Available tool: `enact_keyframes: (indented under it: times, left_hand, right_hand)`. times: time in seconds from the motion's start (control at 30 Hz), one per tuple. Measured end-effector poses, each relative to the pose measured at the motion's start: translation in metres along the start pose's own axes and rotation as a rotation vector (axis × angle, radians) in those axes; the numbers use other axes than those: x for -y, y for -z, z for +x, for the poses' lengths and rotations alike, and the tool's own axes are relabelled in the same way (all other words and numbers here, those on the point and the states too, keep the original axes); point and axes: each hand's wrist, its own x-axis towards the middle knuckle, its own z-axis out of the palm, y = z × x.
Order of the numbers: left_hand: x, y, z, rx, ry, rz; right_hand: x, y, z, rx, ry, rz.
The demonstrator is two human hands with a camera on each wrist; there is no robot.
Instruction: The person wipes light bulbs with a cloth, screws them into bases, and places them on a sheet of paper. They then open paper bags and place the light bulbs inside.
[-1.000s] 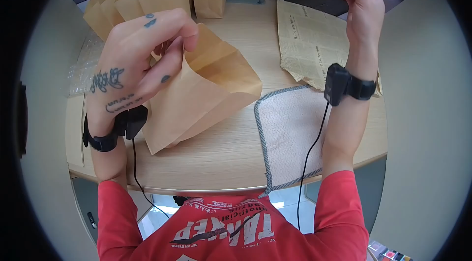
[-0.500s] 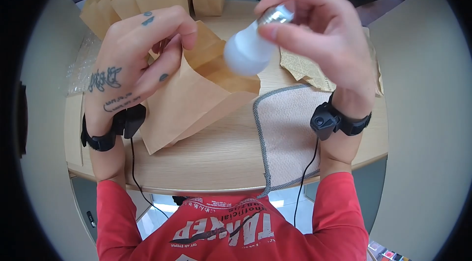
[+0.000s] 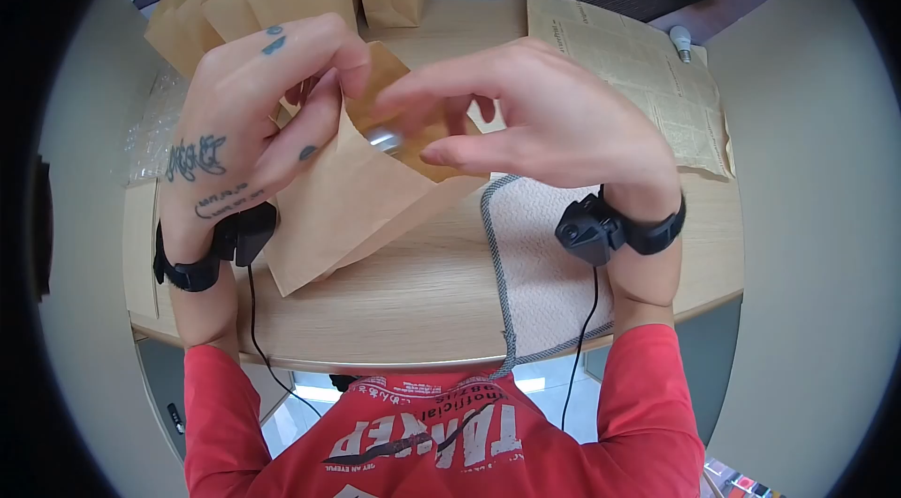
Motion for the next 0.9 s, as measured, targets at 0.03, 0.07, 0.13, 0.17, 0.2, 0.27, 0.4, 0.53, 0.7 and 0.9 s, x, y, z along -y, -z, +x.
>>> enact_keyframes:
  times: [0.03, 0.07, 0.13, 0.17, 0.2, 0.27, 0.4, 0.53, 0.7, 0.9]
  left_hand:
    - [0.0, 0.0, 0.0, -0.011, -0.012, -0.005]
    - [0.0, 0.0, 0.0, -0.007, -0.008, -0.006]
    - [0.0, 0.002, -0.001, 0.003, 0.002, -0.004]
    - [0.001, 0.001, -0.001, 0.004, 0.007, 0.0]
    - [0.001, 0.001, -0.001, 0.005, 0.01, 0.003]
    - [0.001, 0.0, -0.001, 0.006, 0.018, 0.005]
    - [0.001, 0.0, -0.001, -0.007, 0.009, 0.002]
    - [0.0, 0.001, -0.001, -0.009, 0.004, 0.004]
    - [0.0, 0.002, 0.0, -0.019, -0.004, 0.008]
    - [-0.001, 0.003, -0.001, -0.011, 0.002, 0.009]
  right_hand:
    - [-0.006, 0.002, -0.002, -0.016, 0.077, 0.062]
    - [-0.01, 0.005, -0.003, -0.03, 0.155, 0.123]
    - [-0.011, 0.01, -0.005, -0.098, 0.109, 0.172]
    - [-0.011, 0.012, -0.007, -0.134, 0.085, 0.197]
    - [-0.013, 0.014, -0.008, -0.153, 0.071, 0.182]
    - [-0.019, 0.016, -0.008, -0.188, 0.044, 0.155]
    - [-0.029, 0.019, -0.004, -0.264, -0.015, -0.073]
    - [-0.045, 0.019, -0.003, -0.219, -0.108, -0.306]
    - [-0.039, 0.015, 0.002, 0.01, -0.313, -0.279]
    - [-0.038, 0.006, 0.011, 0.104, -0.335, -0.298]
